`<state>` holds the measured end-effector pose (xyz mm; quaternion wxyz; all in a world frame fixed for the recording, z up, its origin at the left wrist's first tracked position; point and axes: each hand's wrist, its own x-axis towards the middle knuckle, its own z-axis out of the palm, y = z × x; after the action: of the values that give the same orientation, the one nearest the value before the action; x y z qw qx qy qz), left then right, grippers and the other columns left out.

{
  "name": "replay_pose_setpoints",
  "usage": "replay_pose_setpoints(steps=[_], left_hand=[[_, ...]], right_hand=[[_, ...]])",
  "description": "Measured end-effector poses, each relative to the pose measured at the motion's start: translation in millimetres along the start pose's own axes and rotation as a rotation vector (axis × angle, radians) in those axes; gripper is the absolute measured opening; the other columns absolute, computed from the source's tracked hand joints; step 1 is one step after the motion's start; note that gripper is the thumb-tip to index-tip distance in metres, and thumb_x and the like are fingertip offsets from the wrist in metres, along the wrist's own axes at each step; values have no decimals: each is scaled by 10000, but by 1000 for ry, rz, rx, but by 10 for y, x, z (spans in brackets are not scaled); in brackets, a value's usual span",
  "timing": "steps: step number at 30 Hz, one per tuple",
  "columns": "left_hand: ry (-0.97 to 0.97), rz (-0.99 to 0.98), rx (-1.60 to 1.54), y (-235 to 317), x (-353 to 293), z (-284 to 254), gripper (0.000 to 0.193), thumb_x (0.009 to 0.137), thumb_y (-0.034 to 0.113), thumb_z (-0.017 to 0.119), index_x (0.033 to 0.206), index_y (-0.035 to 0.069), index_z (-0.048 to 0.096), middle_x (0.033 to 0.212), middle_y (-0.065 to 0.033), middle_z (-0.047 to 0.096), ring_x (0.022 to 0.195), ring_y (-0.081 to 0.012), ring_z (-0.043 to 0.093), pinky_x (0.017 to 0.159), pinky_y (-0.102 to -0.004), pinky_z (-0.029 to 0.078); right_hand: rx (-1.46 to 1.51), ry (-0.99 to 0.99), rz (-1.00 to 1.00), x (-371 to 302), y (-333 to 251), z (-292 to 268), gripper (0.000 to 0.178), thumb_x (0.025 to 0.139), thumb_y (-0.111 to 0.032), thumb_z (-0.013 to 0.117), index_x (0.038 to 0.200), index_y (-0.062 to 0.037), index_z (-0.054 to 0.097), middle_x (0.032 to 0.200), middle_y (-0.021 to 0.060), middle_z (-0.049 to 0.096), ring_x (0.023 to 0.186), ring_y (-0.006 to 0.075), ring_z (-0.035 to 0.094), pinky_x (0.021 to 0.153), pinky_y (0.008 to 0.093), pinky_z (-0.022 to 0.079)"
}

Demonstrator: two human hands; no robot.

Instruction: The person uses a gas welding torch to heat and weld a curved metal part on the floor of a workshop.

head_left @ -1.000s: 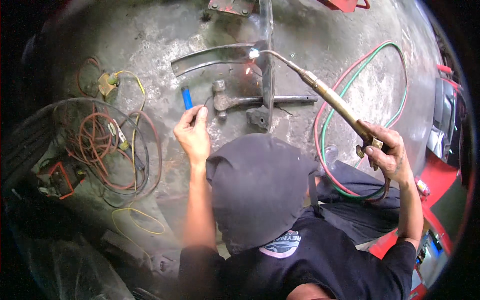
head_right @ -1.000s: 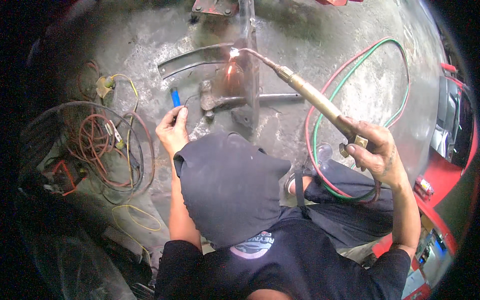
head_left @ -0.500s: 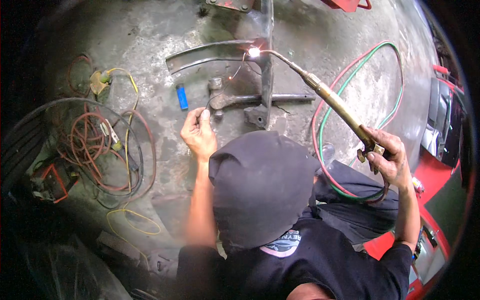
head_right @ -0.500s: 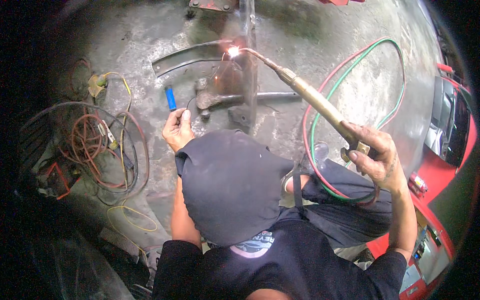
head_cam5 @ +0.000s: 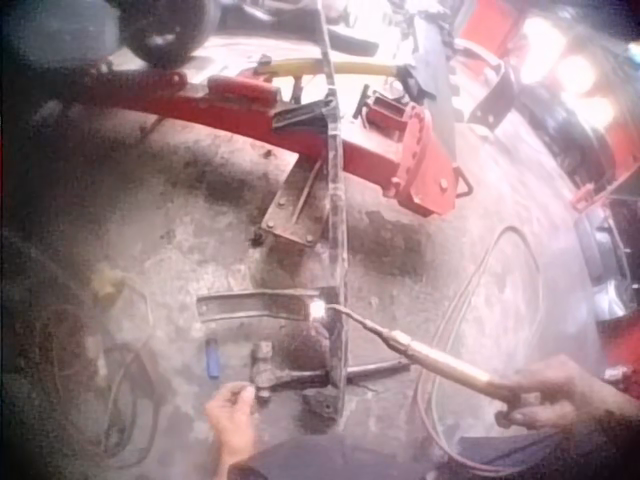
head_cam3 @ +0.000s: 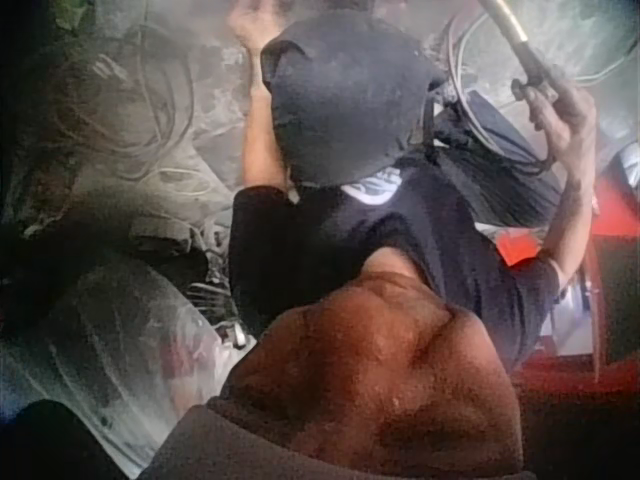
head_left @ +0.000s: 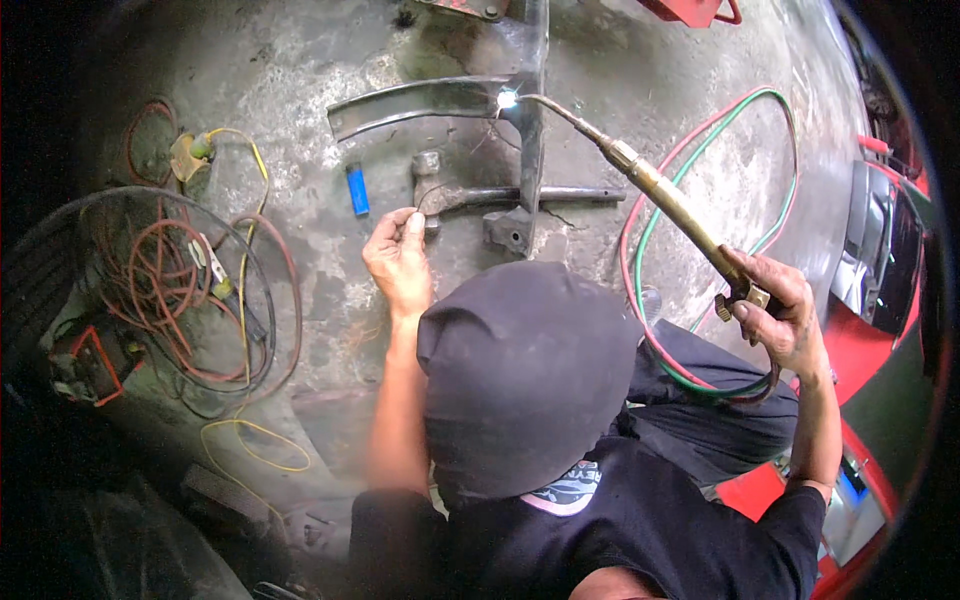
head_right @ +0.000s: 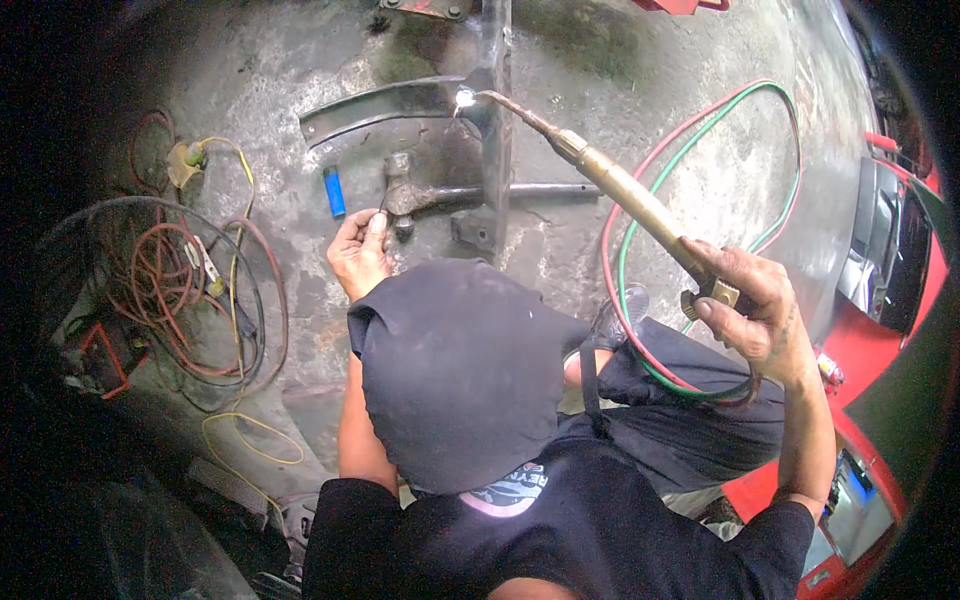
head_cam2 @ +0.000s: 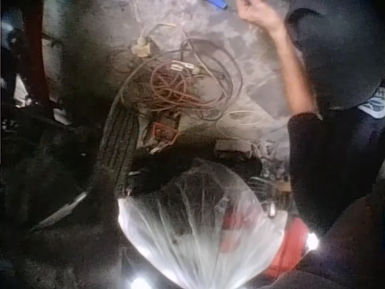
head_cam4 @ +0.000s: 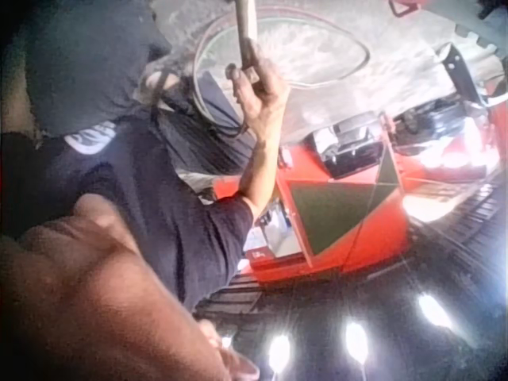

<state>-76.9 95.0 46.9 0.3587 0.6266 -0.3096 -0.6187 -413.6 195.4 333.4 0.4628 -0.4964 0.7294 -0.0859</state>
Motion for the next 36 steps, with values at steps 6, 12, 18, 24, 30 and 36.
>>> replay_pose_setpoints(steps=[6, 12, 18, 24, 30, 36], left_hand=[[-13, 260, 84, -2, 25, 30, 69, 939, 32, 676, 952, -31, 700, 784, 10, 664, 693, -73, 562, 621, -254, 465], [-8, 405, 521, 7, -2, 104, 58, 902, 15, 663, 932, -28, 688, 739, -135, 683, 641, -143, 625, 621, -324, 494], [-25, 291, 261, -61, 134, -6, 77, 922, 26, 661, 952, -35, 697, 743, -53, 672, 683, -99, 594, 632, -293, 483], [-63, 248, 209, 10, 77, -85, 78, 947, 34, 673, 970, -30, 710, 828, -4, 665, 764, -67, 573, 685, -232, 465], [-62, 230, 100, -46, 125, 30, 82, 949, 33, 669, 973, -32, 712, 836, -2, 673, 759, -68, 574, 676, -240, 469], [-41, 257, 296, -119, 136, 85, 61, 906, 23, 683, 925, -31, 702, 689, -68, 659, 633, -99, 568, 611, -289, 467]], right_hand=[[66, 7, 51, -2, -59, -15, 554, 846, -157, 720, 1379, -43, 618, 854, 65, 641, 580, 104, 571, 540, 266, 464], [63, 3, 69, -8, -70, -25, 555, 842, -149, 726, 1373, -29, 618, 834, 60, 630, 571, 101, 568, 543, 268, 459], [17, 23, 48, 18, -130, -16, 549, 837, -150, 725, 1360, -17, 624, 781, 54, 611, 574, 108, 563, 566, 283, 454], [-20, 18, 56, 35, -168, -53, 574, 809, -171, 726, 1350, -9, 629, 780, 70, 615, 600, 124, 573, 600, 301, 447], [54, 37, 118, 33, -212, -42, 581, 799, -157, 719, 1351, -3, 626, 871, 97, 682, 576, 121, 594, 566, 283, 467], [67, 38, 131, 40, -211, -46, 590, 791, -135, 714, 1358, -1, 619, 913, 103, 701, 549, 111, 593, 532, 275, 480]])
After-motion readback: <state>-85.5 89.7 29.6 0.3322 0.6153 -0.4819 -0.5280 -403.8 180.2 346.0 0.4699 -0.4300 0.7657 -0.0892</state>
